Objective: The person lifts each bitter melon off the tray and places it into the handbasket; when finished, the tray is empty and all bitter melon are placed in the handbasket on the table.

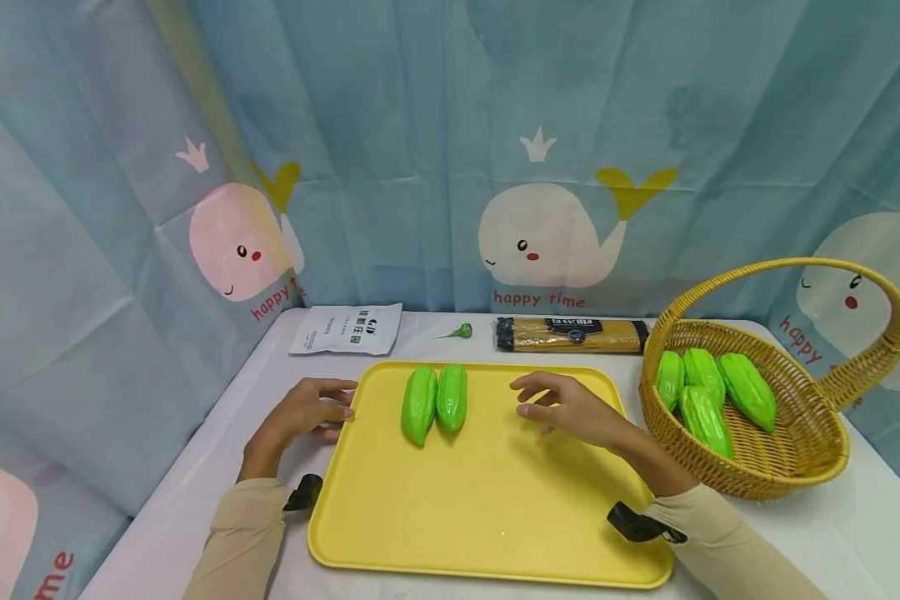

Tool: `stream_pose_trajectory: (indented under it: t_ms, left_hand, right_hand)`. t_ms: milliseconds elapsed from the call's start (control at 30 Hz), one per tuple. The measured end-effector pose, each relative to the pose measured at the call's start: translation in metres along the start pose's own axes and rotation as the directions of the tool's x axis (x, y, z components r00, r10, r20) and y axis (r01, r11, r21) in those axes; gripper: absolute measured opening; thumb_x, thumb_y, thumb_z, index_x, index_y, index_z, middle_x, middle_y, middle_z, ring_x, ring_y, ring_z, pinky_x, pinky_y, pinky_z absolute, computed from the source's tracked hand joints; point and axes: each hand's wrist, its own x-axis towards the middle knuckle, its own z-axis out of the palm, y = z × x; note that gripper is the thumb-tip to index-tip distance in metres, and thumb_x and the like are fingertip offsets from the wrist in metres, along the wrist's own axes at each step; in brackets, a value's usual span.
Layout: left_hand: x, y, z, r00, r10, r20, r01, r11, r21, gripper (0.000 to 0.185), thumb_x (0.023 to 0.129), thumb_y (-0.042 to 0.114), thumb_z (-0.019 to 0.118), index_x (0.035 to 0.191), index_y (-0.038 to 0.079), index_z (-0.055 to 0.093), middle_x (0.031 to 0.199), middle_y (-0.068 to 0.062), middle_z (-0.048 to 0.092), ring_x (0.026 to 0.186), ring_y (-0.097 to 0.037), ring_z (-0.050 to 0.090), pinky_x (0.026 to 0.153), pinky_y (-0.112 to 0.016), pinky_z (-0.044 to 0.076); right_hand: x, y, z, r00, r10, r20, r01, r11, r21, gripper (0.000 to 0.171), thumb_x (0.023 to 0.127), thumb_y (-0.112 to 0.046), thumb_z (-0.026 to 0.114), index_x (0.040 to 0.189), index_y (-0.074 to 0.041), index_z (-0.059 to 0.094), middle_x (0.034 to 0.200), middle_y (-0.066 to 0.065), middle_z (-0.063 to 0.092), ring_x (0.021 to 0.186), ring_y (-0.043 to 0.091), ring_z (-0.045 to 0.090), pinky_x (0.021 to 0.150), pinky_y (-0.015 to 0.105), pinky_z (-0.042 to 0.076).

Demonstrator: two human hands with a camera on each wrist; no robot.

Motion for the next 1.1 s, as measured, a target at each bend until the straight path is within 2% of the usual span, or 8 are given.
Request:
stream_pose_trajectory:
  t_ms: [267,433,700,867,1033,1100]
  left_hand:
    - [0.0,0.001,-0.001,1.0,0.019,0.001,-0.019,1.0,-0.01,0.057,0.095,0.009,0.077,0.148,-0.001,0.059,0.131,-0.024,0.067,0.071,-0.014,0.065,0.062,-0.028,0.059]
    - [0.001,0.002,0.0,1.0,0.012,0.006,-0.012,1.0,-0.027,0.057,0.095,0.008,0.077,0.148,-0.001,0.059,0.131,-0.024,0.066,0.071,-0.013,0.067,0.063,-0.027,0.059]
    - [0.001,0.001,0.0,1.0,-0.008,0.009,0.008,0.999,-0.036,0.057,0.096,0.009,0.077,0.149,0.0,0.059,0.131,-0.023,0.065,0.072,-0.015,0.068,0.064,-0.028,0.06]
    - [-0.001,0.001,0.0,1.0,-0.016,0.004,0.016,0.999,-0.031,0.057,0.095,0.01,0.077,0.149,0.001,0.06,0.132,-0.023,0.065,0.073,-0.015,0.068,0.064,-0.028,0.06]
    - [0.001,-0.001,0.0,1.0,-0.019,0.006,0.019,0.999,-0.028,0.056,0.096,0.01,0.077,0.149,0.001,0.06,0.133,-0.023,0.065,0.072,-0.015,0.067,0.063,-0.027,0.06]
    - [0.001,-0.002,0.0,1.0,-0.02,0.006,0.02,1.0,-0.023,0.056,0.096,0.011,0.077,0.149,0.002,0.06,0.133,-0.023,0.065,0.071,-0.014,0.066,0.063,-0.027,0.06]
  right_hand:
    - [0.035,0.006,0.021,1.0,0.016,0.001,-0.016,0.998,0.057,0.058,0.105,-0.026,0.069,0.154,-0.002,0.051,0.141,0.028,0.056,0.113,0.034,0.068,0.08,0.043,0.064]
    - [0.052,0.004,0.033,0.999,0.034,-0.039,-0.031,0.998,0.061,0.059,0.104,-0.027,0.069,0.155,-0.004,0.05,0.141,0.026,0.056,0.112,0.03,0.068,0.079,0.041,0.064]
    - [0.077,0.0,0.047,0.993,0.065,-0.101,-0.058,0.995,0.077,0.058,0.104,-0.026,0.069,0.156,-0.009,0.049,0.143,0.023,0.054,0.121,0.036,0.064,0.077,0.04,0.064]
    - [0.089,-0.001,0.054,0.988,0.073,-0.133,-0.066,0.996,0.056,0.064,0.102,-0.031,0.072,0.157,-0.008,0.049,0.144,0.024,0.055,0.107,0.032,0.071,0.075,0.039,0.064]
    - [0.096,-0.004,0.059,0.984,0.079,-0.161,-0.075,0.997,0.032,0.069,0.099,-0.037,0.076,0.156,-0.008,0.05,0.143,0.024,0.057,0.091,0.028,0.072,0.071,0.039,0.063]
    - [0.099,-0.005,0.062,0.982,0.084,-0.17,-0.081,0.996,0.025,0.071,0.097,-0.039,0.078,0.155,-0.007,0.051,0.142,0.024,0.058,0.089,0.027,0.071,0.07,0.039,0.062]
